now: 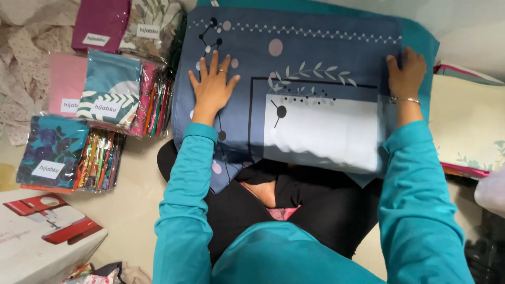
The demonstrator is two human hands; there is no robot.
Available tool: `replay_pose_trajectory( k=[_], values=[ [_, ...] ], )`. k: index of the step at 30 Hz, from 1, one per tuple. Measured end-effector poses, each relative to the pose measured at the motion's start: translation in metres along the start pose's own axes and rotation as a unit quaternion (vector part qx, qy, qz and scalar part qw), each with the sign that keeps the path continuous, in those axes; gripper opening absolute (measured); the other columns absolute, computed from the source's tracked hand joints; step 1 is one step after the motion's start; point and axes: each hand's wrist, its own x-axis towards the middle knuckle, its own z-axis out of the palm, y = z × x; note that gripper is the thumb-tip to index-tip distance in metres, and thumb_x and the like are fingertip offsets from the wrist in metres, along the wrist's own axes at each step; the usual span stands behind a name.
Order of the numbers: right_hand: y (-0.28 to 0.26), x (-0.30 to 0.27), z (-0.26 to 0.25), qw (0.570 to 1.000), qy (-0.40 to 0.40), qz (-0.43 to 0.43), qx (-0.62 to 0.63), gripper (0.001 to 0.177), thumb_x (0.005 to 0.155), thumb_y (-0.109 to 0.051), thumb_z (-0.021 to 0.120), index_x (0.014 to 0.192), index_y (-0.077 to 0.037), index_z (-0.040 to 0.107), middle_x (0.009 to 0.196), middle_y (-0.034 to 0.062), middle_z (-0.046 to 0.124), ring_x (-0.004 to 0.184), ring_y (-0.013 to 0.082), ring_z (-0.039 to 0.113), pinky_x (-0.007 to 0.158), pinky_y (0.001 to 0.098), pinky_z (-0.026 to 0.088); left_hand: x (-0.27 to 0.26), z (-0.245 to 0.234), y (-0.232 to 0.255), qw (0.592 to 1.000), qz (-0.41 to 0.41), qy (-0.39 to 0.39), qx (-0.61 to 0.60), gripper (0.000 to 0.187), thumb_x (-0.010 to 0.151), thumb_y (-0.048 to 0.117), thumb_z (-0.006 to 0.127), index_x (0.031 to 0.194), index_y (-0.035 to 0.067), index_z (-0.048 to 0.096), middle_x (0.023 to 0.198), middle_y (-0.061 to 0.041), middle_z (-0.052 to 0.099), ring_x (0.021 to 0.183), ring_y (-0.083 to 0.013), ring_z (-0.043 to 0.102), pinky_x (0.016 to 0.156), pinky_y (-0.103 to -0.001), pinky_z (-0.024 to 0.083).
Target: The person cleans a blue fabric with a lint roller, folds it multiple times, and places it inside a clear plastic sleeve.
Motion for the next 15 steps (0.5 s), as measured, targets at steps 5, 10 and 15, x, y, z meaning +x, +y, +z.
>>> replay_pose_trajectory(
  k=[5, 10, 15],
  values=[
    [0.034, 0.032, 0.041, 0.990, 0.045, 0.135, -0.001, 0.042, 0.087, -0.020, 0.095, 0.112, 0.008, 0.077, 0.087, 0.0156, 0.079, 0.071, 0.0233, 0.073, 0.066, 0.0331, 0.060, 0.026, 0.003, -0.035, 0.994, -0.086, 0.064, 0.004, 0.065, 0.104, 0.050, 0.051, 0.159, 0.021, 0.036, 0.167, -0.016, 0.018, 0.152, -0.0456, 0.014, 0.112, -0.078, 0.018],
    [0.030, 0.050, 0.035, 0.985, 0.090, 0.119, 0.081, 0.019, 0.086, -0.004, 0.094, 0.099, -0.001, 0.080, 0.078, 0.0048, 0.073, 0.063, 0.0132, 0.061, 0.063, 0.0260, 0.055, 0.074, 0.028, -0.094, 0.967, -0.134, 0.175, -0.126, 0.059, 0.103, 0.036, 0.058, 0.147, -0.001, 0.044, 0.144, -0.026, 0.044, 0.123, -0.0456, 0.055, 0.094, -0.057, 0.048],
    [0.024, 0.056, 0.029, 0.987, 0.090, 0.081, 0.106, 0.015, 0.091, 0.004, 0.089, 0.105, 0.005, 0.081, 0.081, 0.0091, 0.075, 0.067, 0.0154, 0.068, 0.067, 0.0264, 0.059, 0.096, 0.011, -0.101, 0.895, -0.172, 0.234, -0.339, 0.036, 0.093, 0.027, 0.072, 0.118, 0.001, 0.068, 0.112, -0.013, 0.068, 0.101, -0.0248, 0.067, 0.090, -0.034, 0.054]
  ],
)
